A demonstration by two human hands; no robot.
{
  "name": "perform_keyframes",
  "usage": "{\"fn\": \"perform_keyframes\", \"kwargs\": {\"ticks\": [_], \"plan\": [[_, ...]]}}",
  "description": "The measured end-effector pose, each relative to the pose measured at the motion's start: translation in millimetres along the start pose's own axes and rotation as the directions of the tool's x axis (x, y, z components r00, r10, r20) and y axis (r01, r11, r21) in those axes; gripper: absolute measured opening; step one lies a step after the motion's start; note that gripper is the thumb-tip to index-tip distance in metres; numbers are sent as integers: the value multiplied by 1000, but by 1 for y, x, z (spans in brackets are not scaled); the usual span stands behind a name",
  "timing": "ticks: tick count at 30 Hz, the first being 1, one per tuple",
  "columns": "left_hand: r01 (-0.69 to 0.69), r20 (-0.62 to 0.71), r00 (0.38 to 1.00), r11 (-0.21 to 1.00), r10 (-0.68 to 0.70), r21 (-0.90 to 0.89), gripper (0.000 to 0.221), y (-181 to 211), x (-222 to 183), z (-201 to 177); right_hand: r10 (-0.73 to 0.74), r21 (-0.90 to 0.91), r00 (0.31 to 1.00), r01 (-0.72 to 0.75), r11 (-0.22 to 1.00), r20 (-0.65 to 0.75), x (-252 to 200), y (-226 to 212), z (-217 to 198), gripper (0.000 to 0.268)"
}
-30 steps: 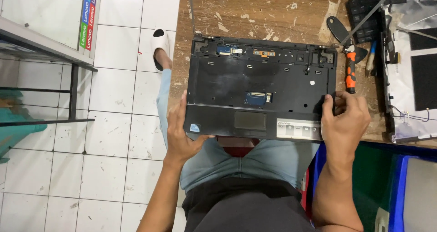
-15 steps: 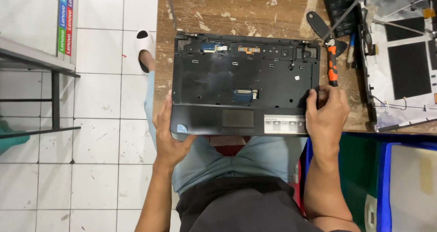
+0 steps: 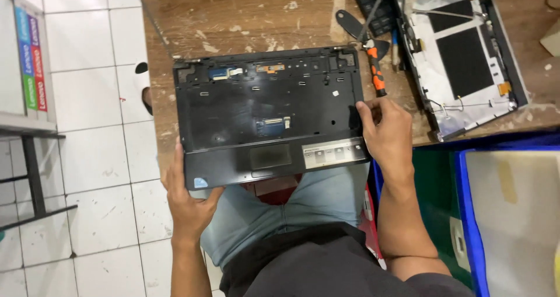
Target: The person disassembles a laptop by detaching the screen assembly and removing screws from the bottom case using a screwdriver and a prying tool. They separate the screen from the base and continue to remove fasteners from the laptop's underside.
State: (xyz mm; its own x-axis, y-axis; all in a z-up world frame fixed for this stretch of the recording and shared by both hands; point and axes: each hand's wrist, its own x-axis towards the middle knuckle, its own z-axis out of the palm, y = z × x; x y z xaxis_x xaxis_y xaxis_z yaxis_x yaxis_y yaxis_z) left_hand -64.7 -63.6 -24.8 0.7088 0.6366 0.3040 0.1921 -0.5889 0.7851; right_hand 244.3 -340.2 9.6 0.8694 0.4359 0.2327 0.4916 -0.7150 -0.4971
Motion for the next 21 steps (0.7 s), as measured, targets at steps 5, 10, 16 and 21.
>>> {"fn": "perform_keyframes", "kwargs": {"ticks": [5, 10, 16, 21], "plan": [[-9, 60, 998, 996, 4, 85, 116, -3, -4, -4, -91, -33, 996, 90, 995, -23, 14, 14, -28, 18], [-45, 44, 998, 994, 40, 99, 120, -6, -2, -7, -188, 36, 980, 191, 981, -64, 13, 13, -34, 12], [-38, 66, 997, 989, 28, 142, 124, -12, 4, -15, -320, 286, 947, 308, 907, -5, 6, 2, -21, 28], [-81, 110, 992, 980, 61, 183, 120, -13, 24, -22, -236, 342, 962, 268, 901, -134, -2, -9, -12, 19]]}}
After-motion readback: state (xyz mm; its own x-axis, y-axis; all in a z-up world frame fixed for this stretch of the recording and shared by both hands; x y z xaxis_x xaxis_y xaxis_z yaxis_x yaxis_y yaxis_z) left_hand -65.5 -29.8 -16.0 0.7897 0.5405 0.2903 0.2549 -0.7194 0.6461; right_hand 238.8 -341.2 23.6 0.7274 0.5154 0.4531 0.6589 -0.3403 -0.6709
